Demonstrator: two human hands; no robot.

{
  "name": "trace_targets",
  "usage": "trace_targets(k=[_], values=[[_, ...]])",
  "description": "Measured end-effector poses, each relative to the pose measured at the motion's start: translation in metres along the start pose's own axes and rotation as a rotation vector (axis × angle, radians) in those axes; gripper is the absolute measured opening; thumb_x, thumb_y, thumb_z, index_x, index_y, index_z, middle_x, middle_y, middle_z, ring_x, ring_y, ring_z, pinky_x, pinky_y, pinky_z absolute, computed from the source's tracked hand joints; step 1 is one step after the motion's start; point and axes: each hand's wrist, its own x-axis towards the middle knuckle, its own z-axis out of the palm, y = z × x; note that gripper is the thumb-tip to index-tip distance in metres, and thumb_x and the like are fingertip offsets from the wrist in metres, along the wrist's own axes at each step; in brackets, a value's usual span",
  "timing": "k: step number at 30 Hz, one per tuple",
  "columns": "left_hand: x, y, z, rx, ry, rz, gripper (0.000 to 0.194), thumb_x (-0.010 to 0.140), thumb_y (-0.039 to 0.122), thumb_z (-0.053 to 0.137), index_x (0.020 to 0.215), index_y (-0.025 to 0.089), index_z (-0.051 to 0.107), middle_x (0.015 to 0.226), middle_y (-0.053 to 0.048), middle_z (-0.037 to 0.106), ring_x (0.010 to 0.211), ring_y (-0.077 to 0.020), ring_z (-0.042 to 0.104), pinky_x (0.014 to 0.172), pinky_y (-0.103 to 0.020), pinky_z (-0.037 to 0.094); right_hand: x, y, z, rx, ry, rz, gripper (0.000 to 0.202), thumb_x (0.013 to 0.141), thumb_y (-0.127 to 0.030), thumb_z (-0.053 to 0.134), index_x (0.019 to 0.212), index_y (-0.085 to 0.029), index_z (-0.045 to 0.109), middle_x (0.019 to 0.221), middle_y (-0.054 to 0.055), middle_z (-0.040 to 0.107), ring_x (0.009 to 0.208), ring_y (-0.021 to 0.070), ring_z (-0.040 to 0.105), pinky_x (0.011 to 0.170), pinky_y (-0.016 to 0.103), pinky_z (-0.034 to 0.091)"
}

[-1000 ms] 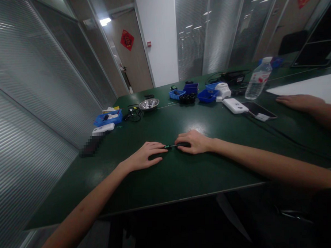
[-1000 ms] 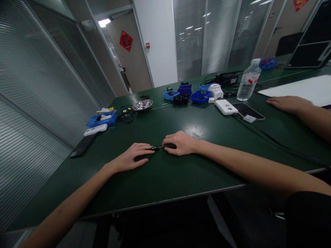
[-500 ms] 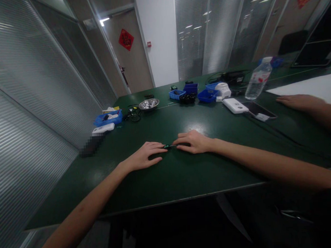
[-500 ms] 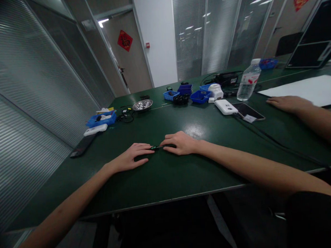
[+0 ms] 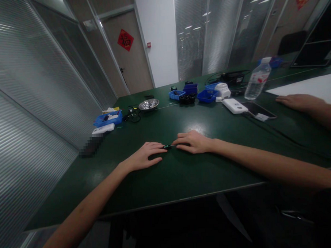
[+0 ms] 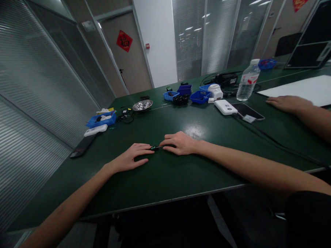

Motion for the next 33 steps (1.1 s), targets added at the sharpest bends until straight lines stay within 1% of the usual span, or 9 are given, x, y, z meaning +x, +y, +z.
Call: trace_targets(k=[10,18,25,28,29,31,33], values=[[0.0,0.0,0.0,0.008,0.005,-0.001,0.044,0.106,0.041,0.059,0.149,0.034,0.06,0.156,-0.006,0.058,0.148,-0.0261,0.048,0.123,-0.051,0.035,0.0,0.0,0.0,0.001,0.007,-0.003,0.039,0.112,-0.041,0.045,0.135,-0.021,0.07,0.107,0.008,0.069,0.079,0.0169,0.062,0.065,0.028,0.04],[0.0,0.0,0.002,0.015,0.025,0.013,0.042,0.105,0.041,0.059,0.146,0.033,0.063,0.154,-0.007,0.059,0.147,-0.0265,0.049,0.123,-0.05,0.036,0.0,-0.001,0.001,-0.053,0.001,-0.015,0.04,0.113,-0.041,0.043,0.137,-0.022,0.069,0.108,0.008,0.068,0.078,0.0161,0.062,0.064,0.028,0.038],[-0.001,0.003,0.002,-0.002,0.042,0.002,0.039,0.104,0.039,0.06,0.142,0.031,0.065,0.152,-0.008,0.061,0.147,-0.0271,0.049,0.123,-0.049,0.036,0.0,-0.004,0.001,-0.182,0.003,-0.086,0.039,0.113,-0.038,0.043,0.14,-0.02,0.065,0.105,0.009,0.066,0.075,0.0157,0.059,0.059,0.027,0.033],[0.0,0.005,0.002,-0.015,0.046,-0.007,0.037,0.104,0.039,0.06,0.14,0.03,0.065,0.152,-0.008,0.061,0.147,-0.0275,0.048,0.122,-0.049,0.035,0.0,-0.009,0.001,-0.242,-0.012,-0.09,0.039,0.112,-0.035,0.044,0.14,-0.018,0.065,0.104,0.01,0.066,0.074,0.0161,0.058,0.058,0.028,0.032],[0.0,0.006,0.002,-0.019,0.045,-0.01,0.036,0.104,0.039,0.059,0.139,0.03,0.065,0.152,-0.008,0.061,0.147,-0.0274,0.048,0.122,-0.049,0.035,0.0,-0.011,0.001,-0.229,-0.02,-0.083,0.039,0.112,-0.035,0.044,0.139,-0.018,0.065,0.104,0.01,0.066,0.073,0.0162,0.058,0.058,0.028,0.033],[0.001,0.008,0.002,-0.023,0.033,-0.011,0.035,0.104,0.038,0.059,0.139,0.031,0.065,0.152,-0.007,0.061,0.148,-0.0271,0.047,0.122,-0.049,0.035,0.003,-0.017,0.002,-0.131,-0.027,-0.048,0.037,0.112,-0.035,0.044,0.137,-0.019,0.066,0.106,0.009,0.068,0.075,0.0165,0.061,0.062,0.029,0.038],[0.002,0.009,0.002,-0.02,0.021,-0.004,0.035,0.105,0.035,0.057,0.139,0.031,0.064,0.153,-0.006,0.061,0.148,-0.0272,0.046,0.122,-0.05,0.033,0.007,-0.022,0.005,0.028,-0.008,0.014,0.033,0.112,-0.035,0.046,0.131,-0.02,0.067,0.109,0.009,0.07,0.085,0.0182,0.066,0.072,0.03,0.046]])
